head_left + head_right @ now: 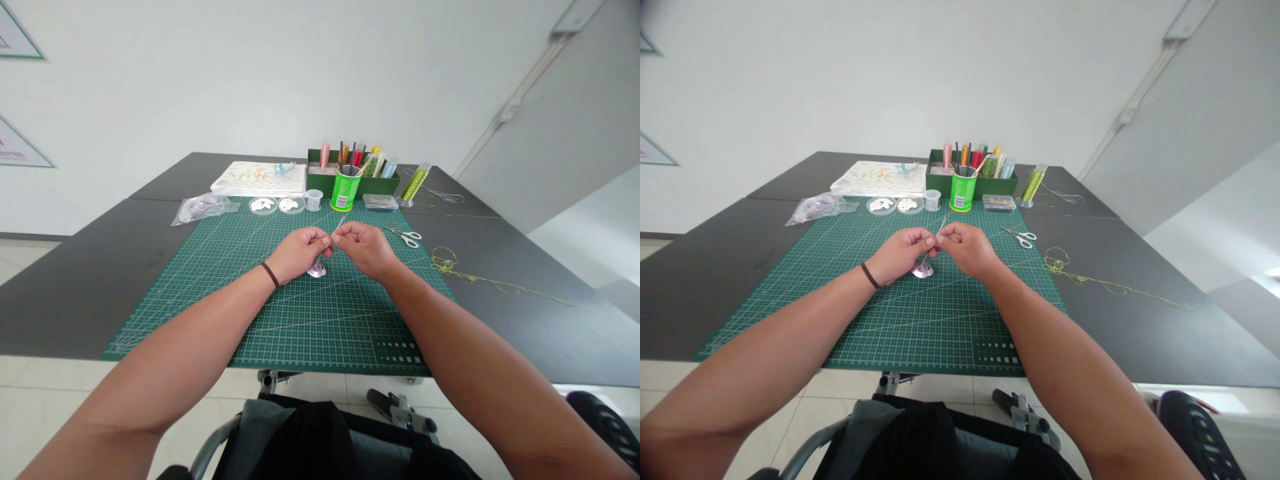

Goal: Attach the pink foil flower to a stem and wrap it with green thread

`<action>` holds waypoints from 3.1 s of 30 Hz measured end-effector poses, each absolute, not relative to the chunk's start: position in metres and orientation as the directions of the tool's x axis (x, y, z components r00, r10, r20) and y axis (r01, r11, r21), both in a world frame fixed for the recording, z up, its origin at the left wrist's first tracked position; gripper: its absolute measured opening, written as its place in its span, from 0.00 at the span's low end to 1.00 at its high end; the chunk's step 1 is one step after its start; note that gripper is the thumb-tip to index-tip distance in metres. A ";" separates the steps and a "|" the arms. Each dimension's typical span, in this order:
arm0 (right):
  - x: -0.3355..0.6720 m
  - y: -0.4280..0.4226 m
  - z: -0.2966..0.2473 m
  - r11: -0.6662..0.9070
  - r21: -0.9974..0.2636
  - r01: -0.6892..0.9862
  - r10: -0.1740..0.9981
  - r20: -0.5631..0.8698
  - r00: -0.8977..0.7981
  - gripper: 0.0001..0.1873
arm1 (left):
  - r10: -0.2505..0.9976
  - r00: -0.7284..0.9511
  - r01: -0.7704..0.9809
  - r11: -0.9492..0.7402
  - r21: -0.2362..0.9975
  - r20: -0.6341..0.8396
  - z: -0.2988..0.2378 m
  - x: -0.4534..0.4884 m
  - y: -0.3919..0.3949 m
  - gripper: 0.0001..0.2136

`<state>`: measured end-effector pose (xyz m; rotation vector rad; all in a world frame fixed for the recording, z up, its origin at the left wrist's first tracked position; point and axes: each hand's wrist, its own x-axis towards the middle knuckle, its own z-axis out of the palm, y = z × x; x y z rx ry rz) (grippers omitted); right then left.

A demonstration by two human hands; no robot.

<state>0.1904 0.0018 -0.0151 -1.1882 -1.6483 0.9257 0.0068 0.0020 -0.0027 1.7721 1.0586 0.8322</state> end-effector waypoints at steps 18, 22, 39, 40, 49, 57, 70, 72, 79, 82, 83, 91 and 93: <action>0.188 0.002 -0.016 0.244 -0.949 0.197 0.963 0.213 -0.166 0.14 | 0.882 0.462 0.161 -0.187 0.969 0.093 -0.008 0.007 0.007 0.13; 0.189 0.001 -0.015 0.223 -0.961 0.165 0.966 0.195 -0.169 0.15 | 0.880 0.473 0.148 -0.135 0.980 0.050 -0.007 0.007 0.006 0.12; 0.187 0.001 -0.013 0.223 -0.964 0.146 0.964 0.196 -0.179 0.18 | 0.909 0.415 0.071 0.005 0.997 -0.034 -0.006 0.009 0.004 0.09; 0.187 0.000 -0.014 0.223 -0.963 0.152 0.965 0.196 -0.172 0.18 | 0.912 0.409 0.068 0.006 0.998 -0.033 -0.007 0.009 0.004 0.10; 0.185 -0.002 -0.012 0.224 -0.959 0.175 0.967 0.196 -0.164 0.16 | 0.938 0.342 0.210 -0.138 0.968 0.060 -0.009 0.007 0.005 0.09; 0.186 0.000 -0.015 0.268 -0.943 0.197 0.960 0.244 -0.141 0.16 | 0.952 0.286 0.231 -0.182 0.956 0.112 -0.011 0.005 0.008 0.11; 0.185 0.001 -0.015 0.280 -0.946 0.162 0.954 0.255 -0.159 0.16 | 0.951 0.302 0.171 -0.118 0.978 0.062 -0.010 0.007 0.008 0.10; 0.186 0.002 -0.016 0.285 -0.945 0.160 0.953 0.261 -0.154 0.16 | 0.943 0.324 0.163 -0.139 0.977 0.080 -0.011 0.007 0.008 0.09; 0.186 0.002 -0.017 0.286 -0.937 0.202 0.954 0.260 -0.148 0.16 | 0.933 0.351 0.192 -0.160 0.968 0.084 -0.010 0.007 0.008 0.09; 0.186 0.002 -0.016 0.283 -0.938 0.202 0.956 0.257 -0.144 0.16 | 0.924 0.378 0.211 -0.152 0.966 0.063 -0.011 0.007 0.008 0.11; 0.186 0.002 -0.016 0.279 -0.940 0.197 0.957 0.253 -0.145 0.17 | 0.920 0.388 0.219 -0.156 0.963 0.060 -0.011 0.007 0.008 0.11; 0.186 0.003 -0.017 0.247 -0.959 0.141 0.959 0.221 -0.177 0.18 | 0.906 0.421 0.207 -0.147 0.967 0.047 -0.007 0.007 0.005 0.11; 0.187 0.003 -0.017 0.255 -0.955 0.152 0.959 0.229 -0.167 0.17 | 0.917 0.395 0.219 -0.149 0.964 0.052 -0.007 0.008 0.005 0.10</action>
